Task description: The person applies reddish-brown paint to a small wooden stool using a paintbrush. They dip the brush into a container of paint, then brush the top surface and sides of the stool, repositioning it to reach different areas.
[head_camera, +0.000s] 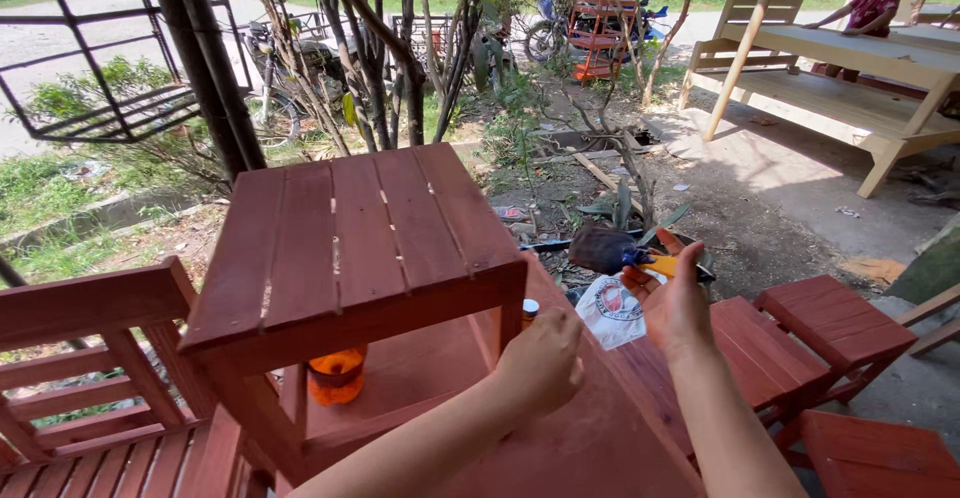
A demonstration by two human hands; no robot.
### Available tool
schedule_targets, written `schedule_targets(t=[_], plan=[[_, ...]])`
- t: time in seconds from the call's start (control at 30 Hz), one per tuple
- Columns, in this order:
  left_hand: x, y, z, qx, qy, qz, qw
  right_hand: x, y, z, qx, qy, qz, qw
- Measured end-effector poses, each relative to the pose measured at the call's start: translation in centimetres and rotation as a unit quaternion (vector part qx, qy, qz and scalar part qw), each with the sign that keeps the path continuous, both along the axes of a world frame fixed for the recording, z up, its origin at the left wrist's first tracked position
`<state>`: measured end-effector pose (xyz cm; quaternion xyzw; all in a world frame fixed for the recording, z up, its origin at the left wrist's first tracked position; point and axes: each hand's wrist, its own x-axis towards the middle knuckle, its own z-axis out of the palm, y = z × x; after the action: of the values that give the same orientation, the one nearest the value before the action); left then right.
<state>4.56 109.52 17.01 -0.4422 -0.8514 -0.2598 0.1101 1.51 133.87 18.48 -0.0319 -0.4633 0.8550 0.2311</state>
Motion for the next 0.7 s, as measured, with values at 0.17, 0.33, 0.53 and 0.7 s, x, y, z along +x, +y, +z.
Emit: schedule_targets(t=[0.17, 0.33, 0.53, 0.7], plan=[[-8.2, 8.0, -3.8, -0.187, -0.115, 0.223, 0.950, -0.3, 4.9, -0.5, 0.025, 0.005, 0.056, 0.998], [-13.3, 8.0, -7.3, -0.213, -0.191, 0.392, 0.874, 0.0, 9.0, -1.0, 0.039, 0.005, 0.093, 0.995], [-12.5, 8.1, -7.3, -0.174, -0.187, 0.380, 0.889, 0.4, 12.5, -2.7, 0.032, -0.011, 0.102, 0.994], [-10.0, 8.1, -6.3, -0.182, -0.181, 0.365, 0.895, 1.0, 12.8, -3.1, 0.029, -0.019, 0.099, 0.995]])
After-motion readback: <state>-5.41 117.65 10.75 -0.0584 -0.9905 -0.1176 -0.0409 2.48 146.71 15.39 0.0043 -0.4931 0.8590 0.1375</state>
